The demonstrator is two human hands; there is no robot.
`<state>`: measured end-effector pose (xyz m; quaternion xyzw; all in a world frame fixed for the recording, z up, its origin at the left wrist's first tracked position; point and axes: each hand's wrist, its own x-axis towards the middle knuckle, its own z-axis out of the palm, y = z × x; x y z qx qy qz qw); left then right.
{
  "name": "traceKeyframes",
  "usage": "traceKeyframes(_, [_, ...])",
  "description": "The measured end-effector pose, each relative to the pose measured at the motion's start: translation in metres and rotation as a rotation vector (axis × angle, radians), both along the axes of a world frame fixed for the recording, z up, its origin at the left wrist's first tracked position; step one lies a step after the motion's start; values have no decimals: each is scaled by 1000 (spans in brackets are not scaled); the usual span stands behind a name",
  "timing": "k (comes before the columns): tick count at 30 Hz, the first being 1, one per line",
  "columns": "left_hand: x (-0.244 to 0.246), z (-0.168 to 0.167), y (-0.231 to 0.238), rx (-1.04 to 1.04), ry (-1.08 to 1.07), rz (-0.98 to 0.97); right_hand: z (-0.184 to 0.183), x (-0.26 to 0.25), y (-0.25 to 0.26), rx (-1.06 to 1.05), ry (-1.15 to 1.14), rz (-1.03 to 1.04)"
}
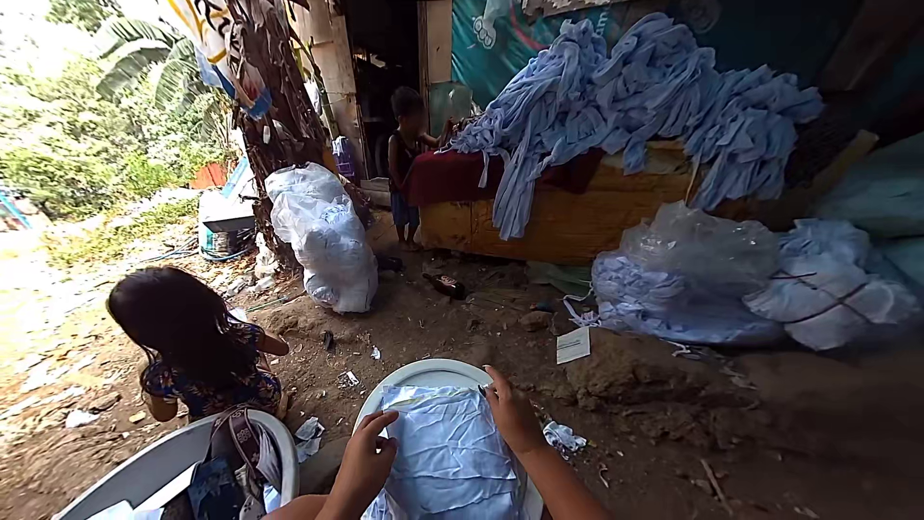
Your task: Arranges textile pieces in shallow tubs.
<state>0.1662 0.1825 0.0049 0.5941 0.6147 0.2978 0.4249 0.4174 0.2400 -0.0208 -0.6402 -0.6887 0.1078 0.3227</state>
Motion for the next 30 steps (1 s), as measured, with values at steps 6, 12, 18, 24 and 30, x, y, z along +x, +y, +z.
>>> traceKeyframes(6, [4, 4, 1, -38, -4, -23, 9, -10, -20, 249, -141, 104])
traceKeyframes(12, [-20, 26, -6, -19, 18, 72, -11, -46, -49, -11, -360, 340])
traceKeyframes(18, [-148, 29, -59, 54, -66, 463, -29, -39, -46, -7, -385, 369])
traceKeyframes(24, [-277, -95, -148, -336, -84, 1001, -28, -37, -47, -29, -388, 360])
traceKeyframes(30, [-264, -168, -201, -863, -1, 961, -21, -31, -43, -99, -388, 397])
